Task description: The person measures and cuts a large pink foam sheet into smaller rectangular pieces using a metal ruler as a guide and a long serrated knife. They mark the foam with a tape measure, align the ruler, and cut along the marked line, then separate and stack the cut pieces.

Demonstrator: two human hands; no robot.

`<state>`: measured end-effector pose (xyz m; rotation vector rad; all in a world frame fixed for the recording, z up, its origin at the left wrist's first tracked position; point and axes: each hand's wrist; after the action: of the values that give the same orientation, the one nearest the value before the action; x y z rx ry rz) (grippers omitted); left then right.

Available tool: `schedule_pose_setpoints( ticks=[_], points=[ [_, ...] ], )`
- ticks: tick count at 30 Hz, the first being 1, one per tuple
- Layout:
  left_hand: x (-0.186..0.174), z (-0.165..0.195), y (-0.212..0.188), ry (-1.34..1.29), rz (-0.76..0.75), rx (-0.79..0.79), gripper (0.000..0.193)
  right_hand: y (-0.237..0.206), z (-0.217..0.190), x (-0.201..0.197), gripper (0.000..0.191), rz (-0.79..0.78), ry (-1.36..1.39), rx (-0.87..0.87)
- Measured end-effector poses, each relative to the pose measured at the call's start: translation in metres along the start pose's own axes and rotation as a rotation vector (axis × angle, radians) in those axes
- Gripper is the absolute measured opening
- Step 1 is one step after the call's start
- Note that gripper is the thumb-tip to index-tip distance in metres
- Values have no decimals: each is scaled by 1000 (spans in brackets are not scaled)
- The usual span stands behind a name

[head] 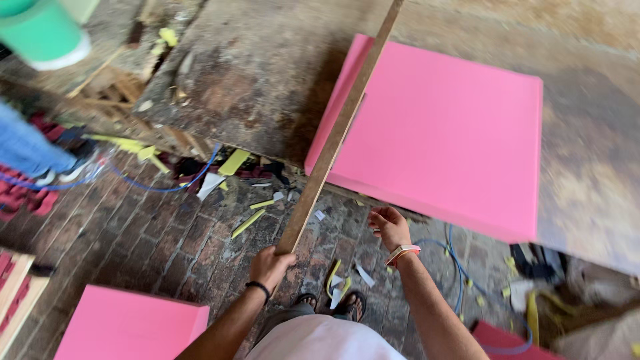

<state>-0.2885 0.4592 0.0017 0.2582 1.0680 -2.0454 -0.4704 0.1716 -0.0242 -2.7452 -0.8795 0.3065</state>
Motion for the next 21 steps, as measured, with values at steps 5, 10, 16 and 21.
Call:
schedule_pose_setpoints(
  ticks=[5,10,16,21],
  points=[
    [-48,-25,17,11,117,-148,43,77,-57,54,37,-193,-135,-62],
    [-104,-36,63,16,269,-132,44,138,-99,96,63,-128,-589,-22],
    [-180,-23,162,196,261,-247,44,184,-94,113,77,37,-981,-56],
    [-222,-38,256,219,248,-133,47,196,-90,113,58,-42,-1044,198]
  ],
)
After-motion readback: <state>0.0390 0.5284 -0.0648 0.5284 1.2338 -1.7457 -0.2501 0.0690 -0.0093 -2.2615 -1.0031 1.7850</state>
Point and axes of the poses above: each hand's wrist, its own y-axis towards the middle knuckle, its own x-axis out of the palm, z = x × y, and after that the axes turned 10 degrees about -x, right-handed
